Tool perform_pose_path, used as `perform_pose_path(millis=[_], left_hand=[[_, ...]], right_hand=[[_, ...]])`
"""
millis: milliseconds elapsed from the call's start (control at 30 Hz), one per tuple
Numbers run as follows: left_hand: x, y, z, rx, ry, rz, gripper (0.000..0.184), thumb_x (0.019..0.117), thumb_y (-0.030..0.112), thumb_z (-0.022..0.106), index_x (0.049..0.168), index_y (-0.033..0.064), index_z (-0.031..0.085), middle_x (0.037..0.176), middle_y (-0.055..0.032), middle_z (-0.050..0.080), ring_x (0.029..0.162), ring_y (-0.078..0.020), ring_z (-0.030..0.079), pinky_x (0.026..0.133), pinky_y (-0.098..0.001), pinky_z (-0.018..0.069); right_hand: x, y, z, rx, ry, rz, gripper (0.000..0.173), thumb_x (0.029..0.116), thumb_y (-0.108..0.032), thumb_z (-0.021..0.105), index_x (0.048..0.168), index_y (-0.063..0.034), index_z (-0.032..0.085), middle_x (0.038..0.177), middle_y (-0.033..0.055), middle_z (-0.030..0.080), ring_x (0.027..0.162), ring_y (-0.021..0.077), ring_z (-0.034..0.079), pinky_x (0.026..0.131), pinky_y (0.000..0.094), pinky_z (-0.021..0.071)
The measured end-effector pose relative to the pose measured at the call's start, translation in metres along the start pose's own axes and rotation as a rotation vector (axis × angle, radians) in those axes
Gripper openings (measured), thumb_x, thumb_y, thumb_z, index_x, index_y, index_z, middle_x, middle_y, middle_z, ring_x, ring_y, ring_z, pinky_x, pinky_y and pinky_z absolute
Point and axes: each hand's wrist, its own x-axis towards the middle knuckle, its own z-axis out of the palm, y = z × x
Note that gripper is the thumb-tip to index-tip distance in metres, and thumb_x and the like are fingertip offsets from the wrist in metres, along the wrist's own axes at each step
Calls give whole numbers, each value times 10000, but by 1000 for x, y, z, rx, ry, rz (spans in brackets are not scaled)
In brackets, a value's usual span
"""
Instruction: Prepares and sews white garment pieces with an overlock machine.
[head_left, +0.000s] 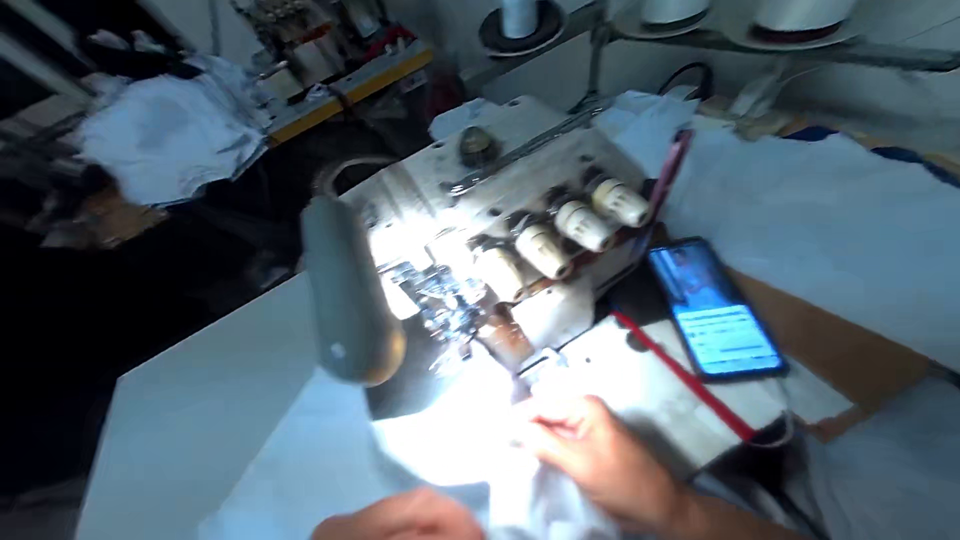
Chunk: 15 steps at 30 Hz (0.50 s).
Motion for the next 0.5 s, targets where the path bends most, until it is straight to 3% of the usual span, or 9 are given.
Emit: perform_pose_path(millis=[100,200,333,500], left_hand=[[-3,-29,12,263,154,-33,114,988,159,651,959,82,729,915,11,723,892,13,658,802,-139,536],[-7,-45,16,299,302,-63,63,926,138,722,955,113,773,923,31,734,874,12,675,771,-128,561],[-7,-39,21,294,384,-121,61,851,131,778,892,88,765,867,37,748,769,22,677,679,-121,564],[-7,-36,23,271,345,-109,77,856,180,794,878,111,767,854,43,737,775,23,668,676,-117,555]], right_hand=[[-2,-4,7,28,17,54,114,931,-32,625,950,-52,736,850,-84,682,757,-68,601,702,113,511],[-4,-2,9,-13,-7,-13,143,967,-62,605,988,-28,742,907,-48,719,815,-62,643,747,113,541],[-4,-5,11,-9,-7,-3,121,952,-71,636,969,-46,753,873,-55,719,761,-61,633,703,109,534],[-3,-8,8,-23,-48,5,138,944,-52,623,977,-39,757,878,-54,720,749,-64,622,686,106,523]])
